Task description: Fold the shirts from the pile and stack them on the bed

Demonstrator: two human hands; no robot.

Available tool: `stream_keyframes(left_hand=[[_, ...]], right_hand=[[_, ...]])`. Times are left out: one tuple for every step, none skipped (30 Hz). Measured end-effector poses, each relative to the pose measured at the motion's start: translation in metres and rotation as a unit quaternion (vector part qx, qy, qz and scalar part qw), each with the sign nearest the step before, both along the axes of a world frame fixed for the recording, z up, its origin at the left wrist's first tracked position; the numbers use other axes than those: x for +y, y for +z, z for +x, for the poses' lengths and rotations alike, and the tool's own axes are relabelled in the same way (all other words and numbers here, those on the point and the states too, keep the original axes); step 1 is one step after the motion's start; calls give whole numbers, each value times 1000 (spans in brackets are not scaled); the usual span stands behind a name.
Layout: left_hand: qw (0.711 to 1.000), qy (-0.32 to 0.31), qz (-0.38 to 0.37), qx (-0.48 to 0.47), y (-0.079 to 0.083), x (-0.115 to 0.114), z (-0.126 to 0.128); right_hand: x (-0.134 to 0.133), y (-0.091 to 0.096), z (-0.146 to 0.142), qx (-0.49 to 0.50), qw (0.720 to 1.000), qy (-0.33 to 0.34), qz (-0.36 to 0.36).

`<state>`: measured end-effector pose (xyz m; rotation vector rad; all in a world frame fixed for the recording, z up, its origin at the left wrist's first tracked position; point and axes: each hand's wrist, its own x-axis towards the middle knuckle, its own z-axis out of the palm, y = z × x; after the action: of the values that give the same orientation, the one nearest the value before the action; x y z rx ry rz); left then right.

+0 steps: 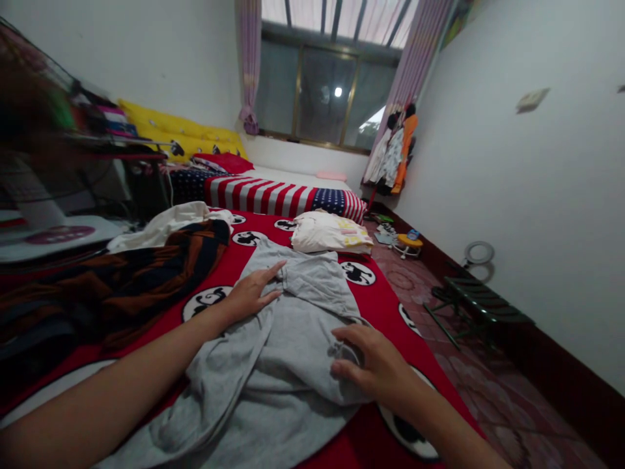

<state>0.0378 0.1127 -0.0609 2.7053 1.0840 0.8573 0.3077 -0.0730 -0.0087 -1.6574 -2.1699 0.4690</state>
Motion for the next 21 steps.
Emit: stream_keyframes(left_hand=[[1000, -6, 12, 17, 0, 0, 0], [999, -12, 22, 33, 0, 0, 1], [998, -17, 29, 46, 0, 0, 1], [998, -19, 33, 56, 0, 1, 2], [997, -19, 34, 60, 0, 2, 2], [997, -18, 34, 60, -1, 2, 3], [998, -17, 32, 59, -1, 3, 3], [998, -15, 31, 58, -1, 3, 3], [998, -14, 30, 58, -1, 3, 3], [998, -13, 29, 58, 0, 3, 3], [998, -13, 28, 58, 0, 3, 3], [998, -12, 26, 56, 0, 3, 3], [998, -12, 24, 52, 0, 3, 3], [999, -11, 20, 46, 0, 3, 3], [999, -11, 15, 39, 0, 3, 3], [999, -10, 8, 31, 0, 3, 3], [1000, -9, 2, 21, 0, 4, 3], [1000, -8, -6, 9, 0, 4, 3], [1000, -7, -14, -6, 0, 5, 3], [999, -7, -24, -24, 0, 5, 3], [998, -8, -36, -46, 0, 6, 3]], right_hand=[[-3, -2, -3, -9, 1000, 12, 4], [-4, -4, -6, -23, 999, 24, 13], [-5, -5, -9, -39, 998, 34, 24], [-6, -6, -12, -56, 997, 41, 36], [-7, -6, -13, -69, 995, 44, 50], [-9, -5, -14, -77, 994, 45, 65], [-11, -5, -14, -77, 993, 46, 78], [-14, -4, -13, -71, 992, 45, 89], [-17, -3, -11, -61, 993, 40, 97], [-21, -2, -6, -48, 993, 27, 105], [-23, -2, -1, -37, 993, 4, 113], [-25, -3, 6, -30, 992, -30, 122], [-26, -4, 14, -28, 989, -70, 130], [-25, -6, 23, -30, 985, -109, 134], [-24, -9, 30, -34, 980, -144, 130], [-21, -12, 37, -37, 978, -169, 117], [-19, -15, 41, -37, 978, -183, 98], [-16, -19, 44, -32, 979, -186, 78], [-14, -21, 44, -24, 981, -182, 63], [-11, -23, 43, -13, 983, -177, 54], [-9, -22, 41, -1, 983, -176, 48]])
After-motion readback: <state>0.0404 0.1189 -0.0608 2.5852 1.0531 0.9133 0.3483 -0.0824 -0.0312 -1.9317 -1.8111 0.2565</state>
